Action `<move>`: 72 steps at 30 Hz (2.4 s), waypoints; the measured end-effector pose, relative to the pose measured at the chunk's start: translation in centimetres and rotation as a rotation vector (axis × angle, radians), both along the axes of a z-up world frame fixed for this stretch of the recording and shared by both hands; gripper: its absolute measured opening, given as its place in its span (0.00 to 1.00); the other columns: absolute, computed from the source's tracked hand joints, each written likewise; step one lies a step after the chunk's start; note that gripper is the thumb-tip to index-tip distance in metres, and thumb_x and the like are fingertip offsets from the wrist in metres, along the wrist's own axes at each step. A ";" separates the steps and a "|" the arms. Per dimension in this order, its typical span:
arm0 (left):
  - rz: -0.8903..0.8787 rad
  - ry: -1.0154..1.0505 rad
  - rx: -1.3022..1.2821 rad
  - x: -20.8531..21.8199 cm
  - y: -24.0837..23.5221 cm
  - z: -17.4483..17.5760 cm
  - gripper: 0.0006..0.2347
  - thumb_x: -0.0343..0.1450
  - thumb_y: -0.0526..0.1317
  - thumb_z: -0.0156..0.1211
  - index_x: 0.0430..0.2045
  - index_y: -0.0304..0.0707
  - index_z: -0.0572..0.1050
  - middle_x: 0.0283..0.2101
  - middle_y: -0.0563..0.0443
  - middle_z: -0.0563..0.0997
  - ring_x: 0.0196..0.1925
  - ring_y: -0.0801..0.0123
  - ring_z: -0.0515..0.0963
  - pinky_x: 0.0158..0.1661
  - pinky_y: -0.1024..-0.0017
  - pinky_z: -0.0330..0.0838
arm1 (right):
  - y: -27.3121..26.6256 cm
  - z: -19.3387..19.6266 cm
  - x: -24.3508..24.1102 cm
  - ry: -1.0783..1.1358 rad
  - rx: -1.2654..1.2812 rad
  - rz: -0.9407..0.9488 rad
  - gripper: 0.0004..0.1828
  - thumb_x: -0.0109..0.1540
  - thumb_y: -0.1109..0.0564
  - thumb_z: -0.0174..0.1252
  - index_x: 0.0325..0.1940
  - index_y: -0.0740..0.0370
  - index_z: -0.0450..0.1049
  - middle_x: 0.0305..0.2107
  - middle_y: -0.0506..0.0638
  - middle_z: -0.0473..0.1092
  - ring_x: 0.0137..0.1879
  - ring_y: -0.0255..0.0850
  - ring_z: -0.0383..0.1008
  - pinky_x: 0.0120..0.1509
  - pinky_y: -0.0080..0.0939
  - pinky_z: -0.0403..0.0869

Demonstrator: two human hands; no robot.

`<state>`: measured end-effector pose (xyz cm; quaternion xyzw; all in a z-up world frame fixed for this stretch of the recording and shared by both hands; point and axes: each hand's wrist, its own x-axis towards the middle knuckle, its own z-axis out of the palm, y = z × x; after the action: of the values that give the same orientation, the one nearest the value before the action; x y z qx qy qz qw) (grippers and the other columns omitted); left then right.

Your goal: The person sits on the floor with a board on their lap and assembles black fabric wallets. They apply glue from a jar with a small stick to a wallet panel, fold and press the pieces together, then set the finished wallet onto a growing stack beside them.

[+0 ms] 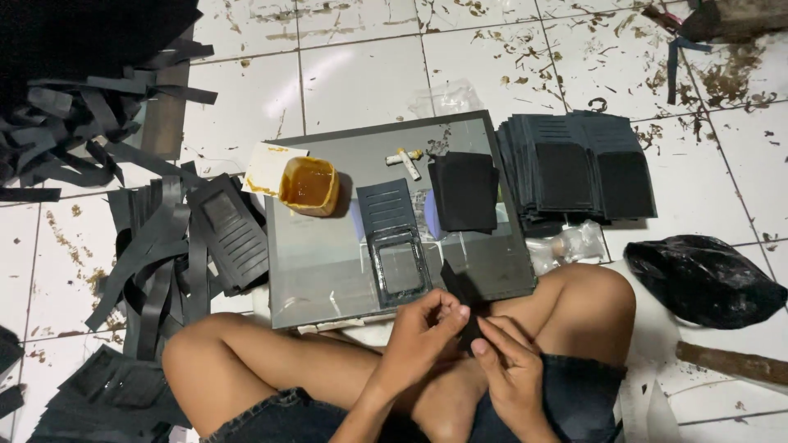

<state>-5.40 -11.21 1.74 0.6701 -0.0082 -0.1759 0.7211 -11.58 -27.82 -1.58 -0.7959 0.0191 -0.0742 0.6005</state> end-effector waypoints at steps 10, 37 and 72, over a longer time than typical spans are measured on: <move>0.016 -0.070 0.047 -3.0 -2.6 0.9 0.06 0.68 0.34 0.66 0.24 0.32 0.75 0.23 0.56 0.73 0.26 0.78 0.67 0.30 0.80 0.65 | -2.1 -0.4 -2.6 0.188 0.462 -0.069 0.12 0.66 0.64 0.53 0.49 0.75 0.77 0.39 0.53 0.77 0.41 0.34 0.71 0.48 0.31 0.68; 0.213 -0.502 1.100 5.3 -2.9 3.4 0.15 0.74 0.42 0.54 0.45 0.25 0.77 0.29 0.33 0.84 0.20 0.40 0.81 0.21 0.52 0.73 | -4.5 -1.2 0.1 0.126 0.358 -0.398 0.05 0.68 0.65 0.53 0.45 0.69 0.74 0.33 0.48 0.72 0.37 0.31 0.66 0.44 0.28 0.64; 0.206 -0.087 0.965 4.1 7.2 -1.1 0.09 0.72 0.42 0.57 0.30 0.37 0.80 0.33 0.43 0.85 0.30 0.44 0.82 0.32 0.54 0.74 | 6.1 -0.7 12.2 0.186 -0.440 0.010 0.10 0.60 0.54 0.65 0.32 0.63 0.82 0.11 0.45 0.63 0.17 0.35 0.55 0.21 0.38 0.56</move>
<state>-1.33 -4.00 0.67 0.9315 0.1103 -0.0594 0.3414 0.66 -21.72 -2.29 -0.9111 0.0540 0.0002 0.4087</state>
